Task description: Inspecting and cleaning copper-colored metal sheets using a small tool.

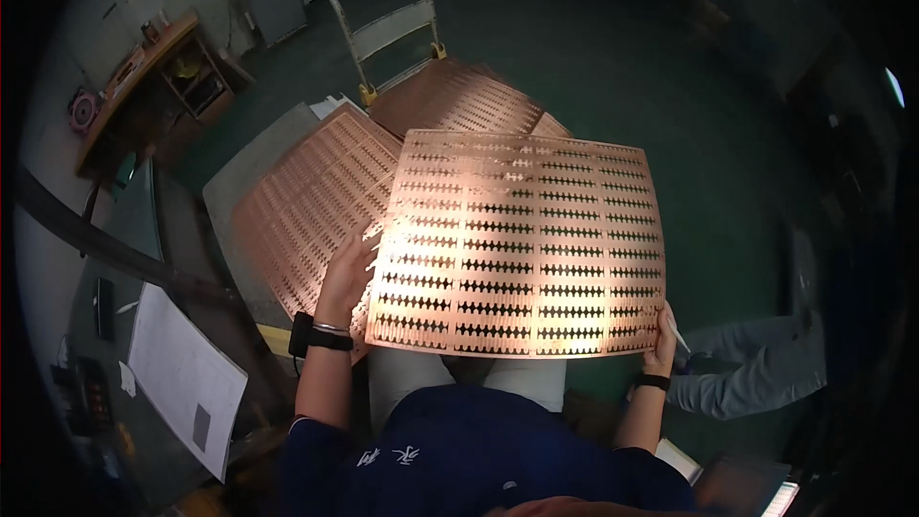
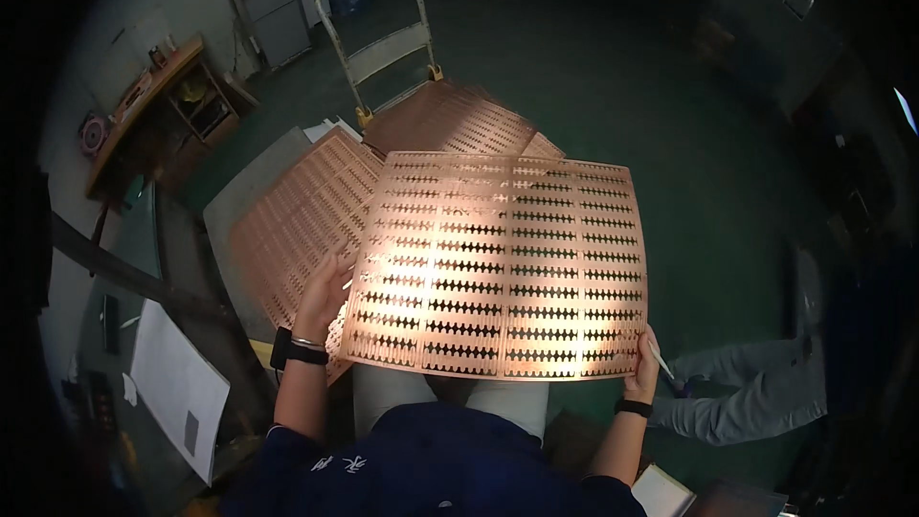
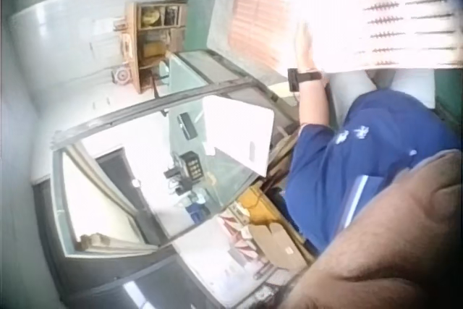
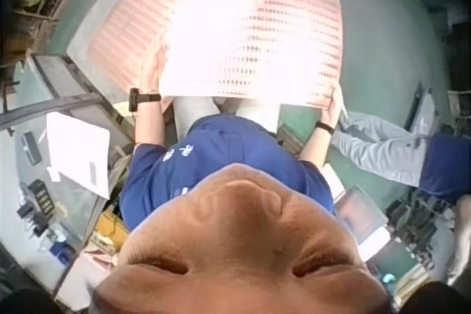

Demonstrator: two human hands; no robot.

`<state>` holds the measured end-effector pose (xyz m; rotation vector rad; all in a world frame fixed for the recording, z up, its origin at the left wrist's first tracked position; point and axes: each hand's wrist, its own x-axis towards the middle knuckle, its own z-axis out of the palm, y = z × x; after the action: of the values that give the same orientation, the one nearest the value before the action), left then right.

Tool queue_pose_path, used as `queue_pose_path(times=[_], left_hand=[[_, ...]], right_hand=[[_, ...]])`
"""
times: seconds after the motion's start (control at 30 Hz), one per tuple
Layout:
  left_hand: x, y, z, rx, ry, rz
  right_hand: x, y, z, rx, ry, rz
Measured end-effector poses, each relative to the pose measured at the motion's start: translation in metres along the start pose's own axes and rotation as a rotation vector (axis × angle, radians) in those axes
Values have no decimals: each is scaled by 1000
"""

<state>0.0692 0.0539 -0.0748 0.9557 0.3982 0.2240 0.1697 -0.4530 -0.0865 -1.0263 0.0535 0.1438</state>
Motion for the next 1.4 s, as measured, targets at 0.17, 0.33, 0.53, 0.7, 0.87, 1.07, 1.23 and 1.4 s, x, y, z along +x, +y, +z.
queue_pose_path(times=[0.17, 0.33, 0.53, 0.7, 0.87, 1.07, 1.23, 1.4], left_hand=[[-14, -6, -21, 194, 198, 38], [-50, -8, -19, 203, 370, -7], [-85, -25, -47, 239, 587, 64], [-103, -49, -69, 264, 728, 89], [-108, -65, -76, 526, 871, 226], [-116, -70, -82, 623, 966, 246], [-127, -69, -79, 731, 972, 188], [-145, -79, -87, 794, 1000, 76]], right_hand=[[34, 32, -11, 121, 53, -36], [130, 82, 17, 46, 42, -92], [206, 129, 158, 74, 64, -58], [269, 182, 199, 115, 17, -50], [288, 238, 190, 164, -24, 202], [207, 252, 148, -534, 13, 372], [128, 200, 188, -629, -354, -68], [82, 193, 220, -1160, -503, -526]])
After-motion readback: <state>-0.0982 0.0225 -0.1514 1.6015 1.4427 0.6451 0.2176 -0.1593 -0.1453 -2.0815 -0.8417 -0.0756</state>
